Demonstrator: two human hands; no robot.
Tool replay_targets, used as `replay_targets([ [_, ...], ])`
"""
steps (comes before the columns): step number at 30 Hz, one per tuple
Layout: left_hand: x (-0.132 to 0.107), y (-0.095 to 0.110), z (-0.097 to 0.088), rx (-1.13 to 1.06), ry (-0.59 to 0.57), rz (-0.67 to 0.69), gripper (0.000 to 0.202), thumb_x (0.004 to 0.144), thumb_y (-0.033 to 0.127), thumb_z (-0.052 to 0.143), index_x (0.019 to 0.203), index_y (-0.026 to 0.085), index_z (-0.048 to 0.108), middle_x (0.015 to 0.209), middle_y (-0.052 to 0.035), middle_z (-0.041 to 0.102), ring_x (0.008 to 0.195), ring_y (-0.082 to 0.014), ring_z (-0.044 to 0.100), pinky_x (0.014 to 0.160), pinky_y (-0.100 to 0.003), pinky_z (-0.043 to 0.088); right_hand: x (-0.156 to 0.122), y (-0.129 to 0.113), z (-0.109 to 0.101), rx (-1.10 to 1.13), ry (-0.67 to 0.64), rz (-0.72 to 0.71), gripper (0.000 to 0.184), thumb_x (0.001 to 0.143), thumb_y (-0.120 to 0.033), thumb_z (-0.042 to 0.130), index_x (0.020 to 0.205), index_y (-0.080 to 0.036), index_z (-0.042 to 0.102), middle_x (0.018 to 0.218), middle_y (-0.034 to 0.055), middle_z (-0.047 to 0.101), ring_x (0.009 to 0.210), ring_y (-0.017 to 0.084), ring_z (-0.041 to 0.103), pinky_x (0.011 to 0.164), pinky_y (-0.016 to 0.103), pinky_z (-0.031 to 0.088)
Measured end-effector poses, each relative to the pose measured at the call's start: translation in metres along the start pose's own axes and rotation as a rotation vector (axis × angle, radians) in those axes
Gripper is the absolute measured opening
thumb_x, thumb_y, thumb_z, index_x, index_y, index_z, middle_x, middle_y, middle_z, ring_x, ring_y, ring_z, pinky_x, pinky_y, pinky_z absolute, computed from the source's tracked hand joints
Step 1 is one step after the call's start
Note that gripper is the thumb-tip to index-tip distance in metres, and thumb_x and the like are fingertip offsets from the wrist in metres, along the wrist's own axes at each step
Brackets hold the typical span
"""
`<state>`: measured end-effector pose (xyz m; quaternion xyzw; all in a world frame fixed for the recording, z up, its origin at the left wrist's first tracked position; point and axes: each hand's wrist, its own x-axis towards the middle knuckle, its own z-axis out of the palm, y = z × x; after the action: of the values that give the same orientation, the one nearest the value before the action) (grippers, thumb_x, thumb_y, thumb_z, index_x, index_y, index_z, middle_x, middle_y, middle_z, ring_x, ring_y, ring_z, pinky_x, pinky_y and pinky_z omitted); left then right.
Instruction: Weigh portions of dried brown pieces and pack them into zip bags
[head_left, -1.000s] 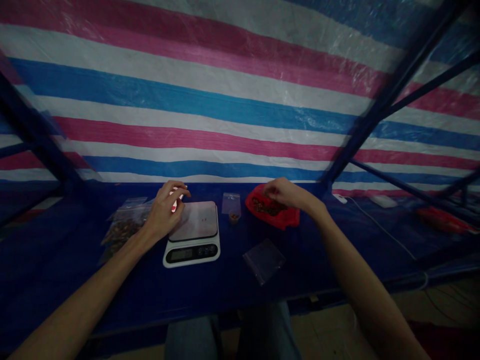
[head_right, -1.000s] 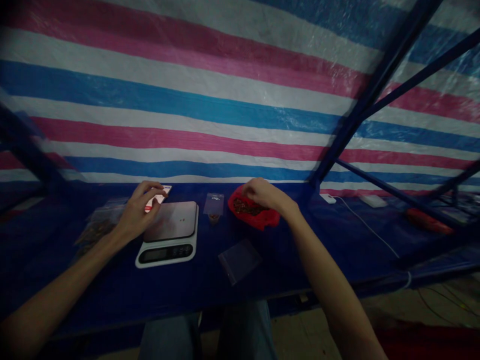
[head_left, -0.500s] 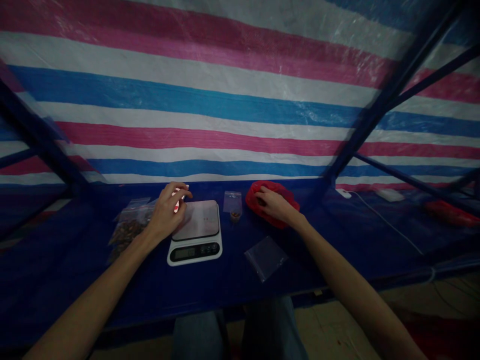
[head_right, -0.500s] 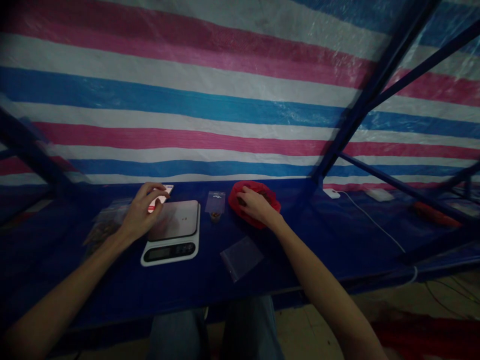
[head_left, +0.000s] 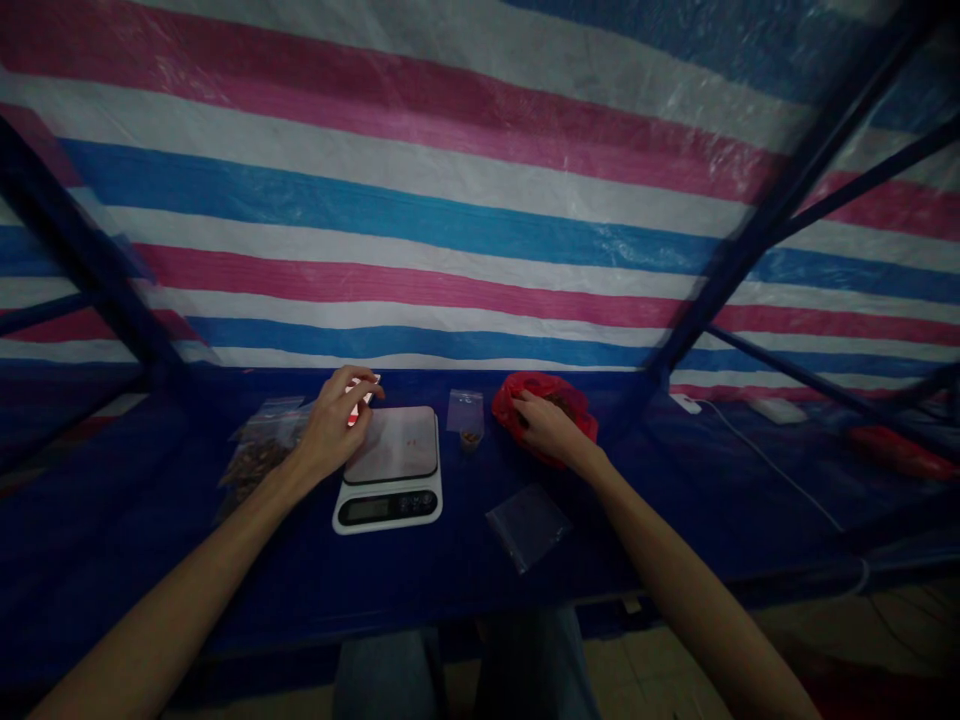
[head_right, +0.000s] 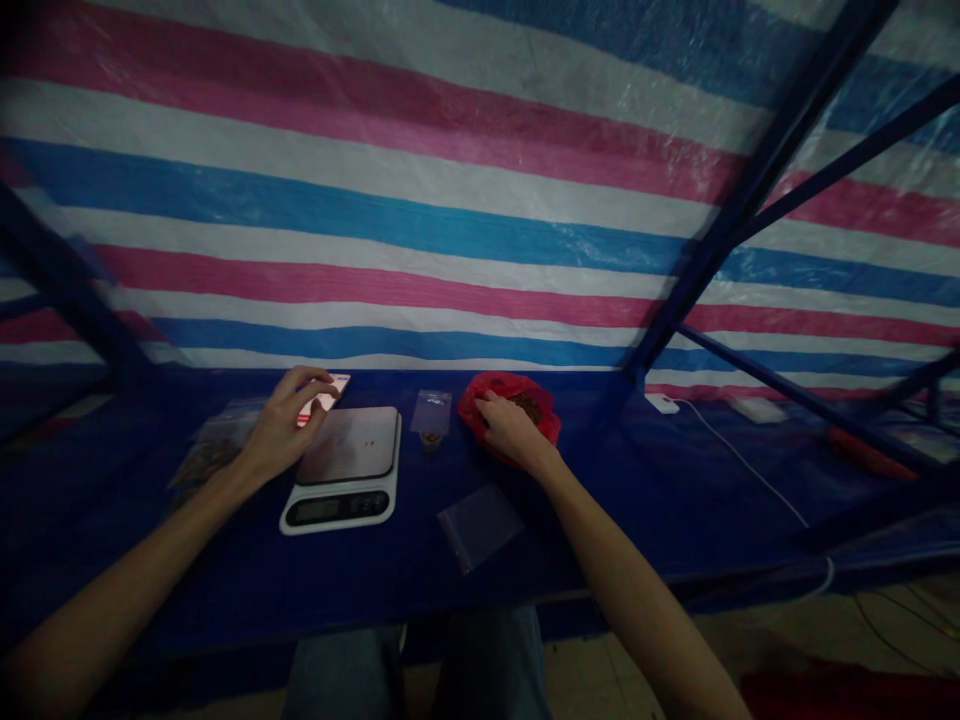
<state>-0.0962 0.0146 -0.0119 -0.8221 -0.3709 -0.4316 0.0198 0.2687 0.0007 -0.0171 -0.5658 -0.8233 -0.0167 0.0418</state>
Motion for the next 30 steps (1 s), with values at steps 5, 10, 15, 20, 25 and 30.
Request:
replay_targets([
  [5, 0.001, 0.0, 0.001, -0.001, 0.007, -0.006, 0.024, 0.088, 0.006, 0.044, 0.097, 0.021, 0.062, 0.117, -0.0065, 0.055, 0.11, -0.022, 0.056, 0.098, -0.043, 0.047, 0.001, 0.014, -0.005, 0.15, 0.046, -0.085, 0.021, 0.09, -0.007, 0.053, 0.1, -0.012, 0.07, 0.104, 0.0125, 0.072, 0.097, 0.023, 0.067, 0.087, 0.029, 0.045],
  [10, 0.001, 0.0, 0.0, 0.003, 0.004, -0.028, 0.025, 0.087, 0.007, 0.045, 0.097, 0.021, 0.063, 0.117, -0.0065, 0.056, 0.111, -0.0224, 0.057, 0.099, -0.044, 0.047, -0.002, 0.031, -0.017, 0.267, 0.109, -0.098, 0.022, 0.086, -0.004, 0.056, 0.093, -0.013, 0.074, 0.097, 0.011, 0.074, 0.09, 0.022, 0.067, 0.085, 0.031, 0.047],
  [15, 0.002, -0.001, -0.001, 0.013, 0.024, -0.028, 0.025, 0.087, 0.007, 0.045, 0.097, 0.021, 0.063, 0.116, -0.0067, 0.056, 0.111, -0.0227, 0.057, 0.099, -0.043, 0.047, -0.009, 0.014, -0.041, 0.462, 0.289, -0.139, 0.015, 0.09, -0.013, 0.061, 0.096, -0.015, 0.075, 0.097, 0.0092, 0.074, 0.09, 0.021, 0.067, 0.085, 0.033, 0.049],
  [20, 0.002, -0.002, 0.0, 0.004, 0.004, -0.013, 0.024, 0.087, 0.007, 0.044, 0.096, 0.021, 0.062, 0.115, -0.0063, 0.056, 0.111, -0.0224, 0.057, 0.099, -0.042, 0.047, -0.003, -0.038, -0.025, 0.605, 0.369, -0.268, 0.015, 0.095, -0.016, 0.06, 0.099, -0.017, 0.074, 0.098, 0.0075, 0.072, 0.092, 0.019, 0.066, 0.084, 0.029, 0.05],
  [25, 0.001, -0.001, 0.001, 0.001, 0.012, -0.015, 0.024, 0.087, 0.007, 0.045, 0.097, 0.021, 0.062, 0.118, -0.0066, 0.055, 0.111, -0.0226, 0.057, 0.1, -0.043, 0.047, 0.005, -0.049, 0.002, 0.515, 0.261, -0.357, 0.026, 0.098, -0.012, 0.052, 0.109, -0.017, 0.074, 0.105, 0.0101, 0.068, 0.094, 0.019, 0.066, 0.085, 0.029, 0.051],
  [30, 0.001, 0.001, 0.002, 0.008, -0.013, -0.023, 0.025, 0.086, 0.007, 0.045, 0.097, 0.021, 0.062, 0.119, -0.0072, 0.055, 0.112, -0.0228, 0.057, 0.1, -0.044, 0.047, 0.007, -0.048, 0.0, 0.539, 0.245, -0.379, 0.026, 0.099, -0.012, 0.051, 0.108, -0.018, 0.075, 0.102, 0.0089, 0.068, 0.091, 0.018, 0.066, 0.084, 0.028, 0.051],
])
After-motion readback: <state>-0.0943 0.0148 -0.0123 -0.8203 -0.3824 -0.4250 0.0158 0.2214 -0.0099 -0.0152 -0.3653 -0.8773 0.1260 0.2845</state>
